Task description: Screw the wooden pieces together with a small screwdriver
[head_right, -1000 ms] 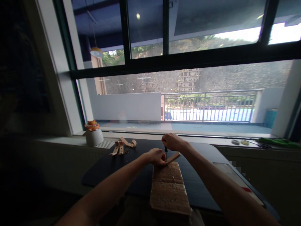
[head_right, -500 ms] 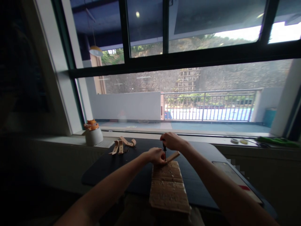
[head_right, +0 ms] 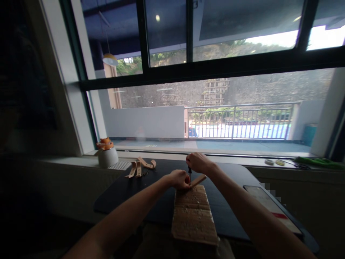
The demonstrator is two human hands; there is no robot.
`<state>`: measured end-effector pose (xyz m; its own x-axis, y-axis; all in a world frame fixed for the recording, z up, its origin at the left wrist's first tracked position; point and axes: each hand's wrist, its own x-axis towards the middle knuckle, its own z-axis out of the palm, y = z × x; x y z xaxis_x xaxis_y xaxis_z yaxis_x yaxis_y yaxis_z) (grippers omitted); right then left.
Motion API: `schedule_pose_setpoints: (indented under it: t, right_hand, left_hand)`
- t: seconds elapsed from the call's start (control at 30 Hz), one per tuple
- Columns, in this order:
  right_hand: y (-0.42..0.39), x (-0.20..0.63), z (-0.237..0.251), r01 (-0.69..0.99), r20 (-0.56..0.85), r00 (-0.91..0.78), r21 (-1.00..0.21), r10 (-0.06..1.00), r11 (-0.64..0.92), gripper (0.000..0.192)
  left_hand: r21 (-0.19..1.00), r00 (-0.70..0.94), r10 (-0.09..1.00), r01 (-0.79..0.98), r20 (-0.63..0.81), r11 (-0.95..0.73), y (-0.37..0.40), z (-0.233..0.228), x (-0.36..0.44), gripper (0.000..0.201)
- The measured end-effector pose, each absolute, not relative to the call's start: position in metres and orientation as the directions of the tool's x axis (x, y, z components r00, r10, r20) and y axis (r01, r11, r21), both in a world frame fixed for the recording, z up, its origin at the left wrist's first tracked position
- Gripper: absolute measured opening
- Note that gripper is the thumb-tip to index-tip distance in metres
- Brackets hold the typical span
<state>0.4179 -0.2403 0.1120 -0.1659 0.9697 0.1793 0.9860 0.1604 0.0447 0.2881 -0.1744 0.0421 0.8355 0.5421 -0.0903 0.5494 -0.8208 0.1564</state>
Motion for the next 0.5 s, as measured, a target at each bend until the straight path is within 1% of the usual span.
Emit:
schedule_pose_setpoints:
  t: [0.2, 0.5]
  right_hand:
    - [-0.242, 0.424, 0.109, 0.975, 0.222, -0.215, 0.003, 0.951, 0.22, 0.027]
    - [-0.241, 0.424, 0.102, 0.982, 0.252, -0.182, 0.005, 0.95, 0.187, 0.024]
  left_hand:
    - [0.165, 0.828, 0.551, 0.56, -0.101, -0.812, -0.173, 0.041, 0.29, 0.032]
    - [0.19, 0.824, 0.562, 0.564, -0.073, -0.803, -0.171, 0.038, 0.29, 0.029]
